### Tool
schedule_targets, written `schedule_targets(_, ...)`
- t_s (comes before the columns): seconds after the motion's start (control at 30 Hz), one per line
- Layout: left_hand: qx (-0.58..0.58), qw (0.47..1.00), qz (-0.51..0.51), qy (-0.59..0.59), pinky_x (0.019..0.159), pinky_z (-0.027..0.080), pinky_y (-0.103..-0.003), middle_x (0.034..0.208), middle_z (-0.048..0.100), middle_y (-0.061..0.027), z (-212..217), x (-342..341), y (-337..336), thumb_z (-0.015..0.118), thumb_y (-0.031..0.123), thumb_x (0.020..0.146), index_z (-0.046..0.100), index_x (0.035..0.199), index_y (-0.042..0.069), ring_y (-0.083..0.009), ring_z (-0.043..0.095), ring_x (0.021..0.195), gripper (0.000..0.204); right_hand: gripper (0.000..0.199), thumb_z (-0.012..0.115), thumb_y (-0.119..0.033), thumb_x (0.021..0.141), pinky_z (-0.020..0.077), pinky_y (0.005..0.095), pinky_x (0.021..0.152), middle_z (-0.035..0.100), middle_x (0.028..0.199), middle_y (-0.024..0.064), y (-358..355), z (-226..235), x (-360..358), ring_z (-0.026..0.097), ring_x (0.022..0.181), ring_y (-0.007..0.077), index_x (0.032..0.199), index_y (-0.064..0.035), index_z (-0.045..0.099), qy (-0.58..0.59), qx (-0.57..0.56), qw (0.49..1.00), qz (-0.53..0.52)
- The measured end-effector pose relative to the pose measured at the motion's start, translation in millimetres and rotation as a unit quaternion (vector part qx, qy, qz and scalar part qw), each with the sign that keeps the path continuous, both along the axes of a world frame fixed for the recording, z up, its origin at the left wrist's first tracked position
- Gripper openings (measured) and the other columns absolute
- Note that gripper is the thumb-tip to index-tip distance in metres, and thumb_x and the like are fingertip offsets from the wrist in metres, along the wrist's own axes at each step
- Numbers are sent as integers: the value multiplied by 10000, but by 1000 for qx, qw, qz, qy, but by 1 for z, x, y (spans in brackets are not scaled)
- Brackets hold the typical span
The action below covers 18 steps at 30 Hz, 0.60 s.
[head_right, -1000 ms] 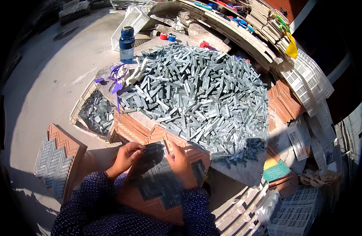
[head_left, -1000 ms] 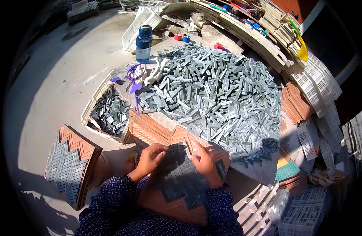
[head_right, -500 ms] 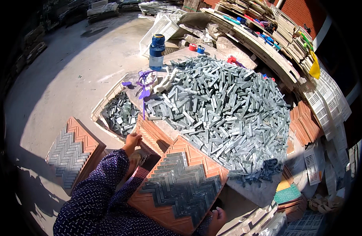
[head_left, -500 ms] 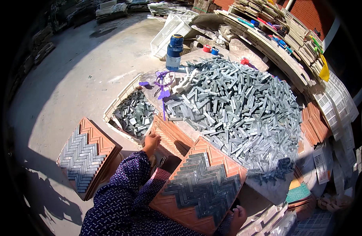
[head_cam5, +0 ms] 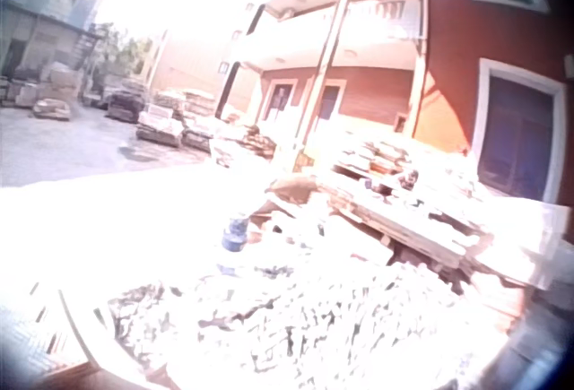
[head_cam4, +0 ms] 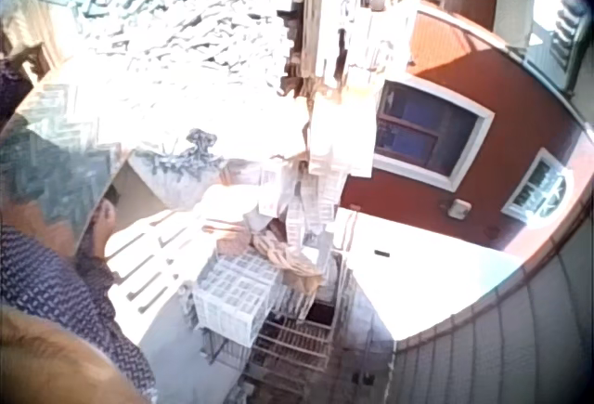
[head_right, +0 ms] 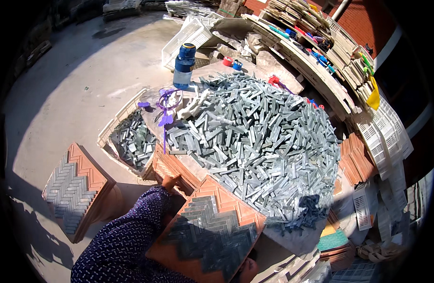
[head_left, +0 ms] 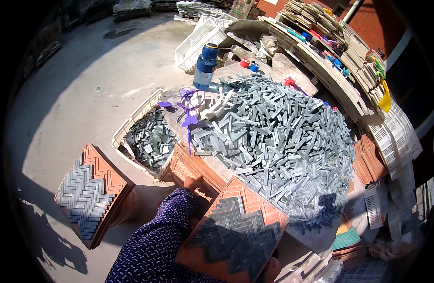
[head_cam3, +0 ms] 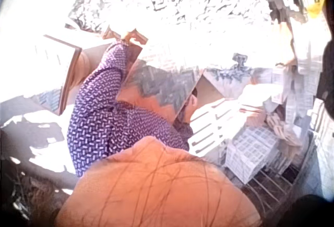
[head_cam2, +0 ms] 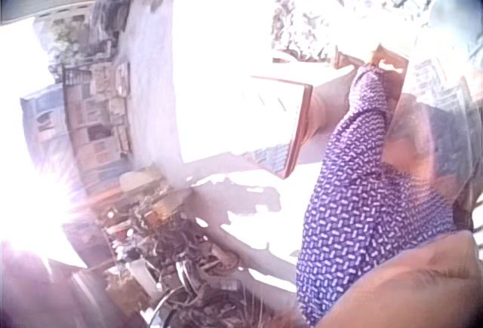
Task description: The person arranges small rectangular tiles onto a square board in a herringbone pattern. They repeatedly pick tiles from a pile, place them on the board, and adjust alignment by hand.
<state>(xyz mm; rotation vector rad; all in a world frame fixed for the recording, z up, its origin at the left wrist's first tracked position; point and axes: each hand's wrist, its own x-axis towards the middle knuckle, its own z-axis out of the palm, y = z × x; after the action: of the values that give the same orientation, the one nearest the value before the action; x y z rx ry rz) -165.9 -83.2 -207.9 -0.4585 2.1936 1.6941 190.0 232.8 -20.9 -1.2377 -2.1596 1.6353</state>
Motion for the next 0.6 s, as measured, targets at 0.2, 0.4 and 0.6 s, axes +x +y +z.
schedule_targets(0.2,-118,991,25,-57,686,501,-410,866,652,-258,9,13,0,673,512,755,603,924,-130,-327,657,828,667,246,465,-159,931,444,314,773,615,888,81,-7,-4,6,548,832,176,997,38,597,-14,151,988,8)
schedule_targets(0.4,-230,949,-127,175,646,486,-438,779,609,-223,-50,27,-16,698,292,678,553,857,32,-393,607,773,347,243,463,-141,918,446,314,775,631,907,112,-17,7,-6,570,844,193,986,41,609,-23,123,992,0)
schedule_targets(0.6,-177,885,-241,358,572,451,-406,686,555,-182,-51,16,-45,847,227,533,505,682,40,-384,581,688,417,263,585,-239,861,469,335,691,633,792,107,10,-44,1,593,739,209,887,20,626,22,238,970,35)
